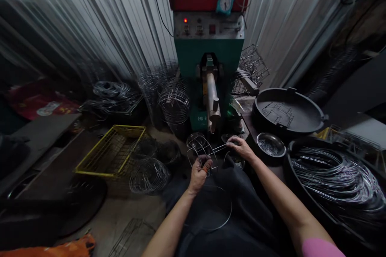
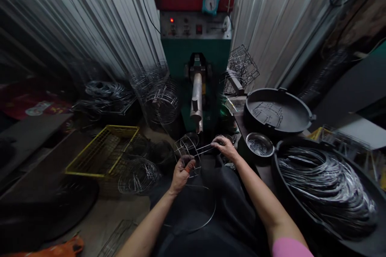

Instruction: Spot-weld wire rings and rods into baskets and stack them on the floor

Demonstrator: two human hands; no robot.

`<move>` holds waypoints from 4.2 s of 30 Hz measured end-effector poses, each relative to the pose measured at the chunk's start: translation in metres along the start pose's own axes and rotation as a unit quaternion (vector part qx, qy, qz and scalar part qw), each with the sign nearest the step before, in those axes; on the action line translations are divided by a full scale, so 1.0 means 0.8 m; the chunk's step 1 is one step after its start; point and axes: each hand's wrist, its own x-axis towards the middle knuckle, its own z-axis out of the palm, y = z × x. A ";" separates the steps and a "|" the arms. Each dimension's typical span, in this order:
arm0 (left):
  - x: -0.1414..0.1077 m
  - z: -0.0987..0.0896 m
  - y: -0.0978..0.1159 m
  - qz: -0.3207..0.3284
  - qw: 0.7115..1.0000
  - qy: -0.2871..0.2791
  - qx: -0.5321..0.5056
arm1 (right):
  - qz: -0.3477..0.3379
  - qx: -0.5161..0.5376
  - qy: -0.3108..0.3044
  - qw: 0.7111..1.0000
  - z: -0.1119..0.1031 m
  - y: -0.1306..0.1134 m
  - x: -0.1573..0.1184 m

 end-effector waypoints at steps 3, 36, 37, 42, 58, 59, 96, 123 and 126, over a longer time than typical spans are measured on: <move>0.001 0.000 -0.002 -0.033 0.999 0.016 -0.017 | -0.040 -0.096 0.057 0.993 0.002 -0.020 -0.011; -0.019 -0.040 -0.006 0.037 0.994 0.078 -0.073 | -0.116 -0.313 -0.139 0.932 -0.001 -0.100 -0.072; -0.018 -0.039 -0.004 0.027 0.993 0.078 -0.087 | -0.129 -0.286 -0.112 0.943 -0.007 -0.099 -0.061; -0.006 -0.030 0.014 -0.029 0.990 0.063 -0.126 | -0.186 -0.176 -0.031 0.966 0.006 -0.087 -0.025; 0.045 -0.003 0.019 -0.098 0.985 0.062 -0.128 | -0.162 -0.128 -0.010 0.978 0.005 -0.036 0.017; 0.047 -0.001 0.019 -0.100 0.984 0.062 -0.130 | -0.159 -0.128 -0.012 0.979 0.004 -0.036 0.019; 0.073 0.016 0.034 -0.105 0.977 0.081 -0.167 | -0.130 -0.141 0.013 0.981 -0.010 -0.026 0.039; 0.107 0.023 0.036 -0.135 0.971 0.069 -0.186 | -0.122 -0.136 0.001 0.983 -0.018 -0.011 0.072; 0.107 0.022 0.037 -0.137 0.970 0.070 -0.189 | -0.123 -0.138 -0.001 0.983 -0.018 -0.010 0.073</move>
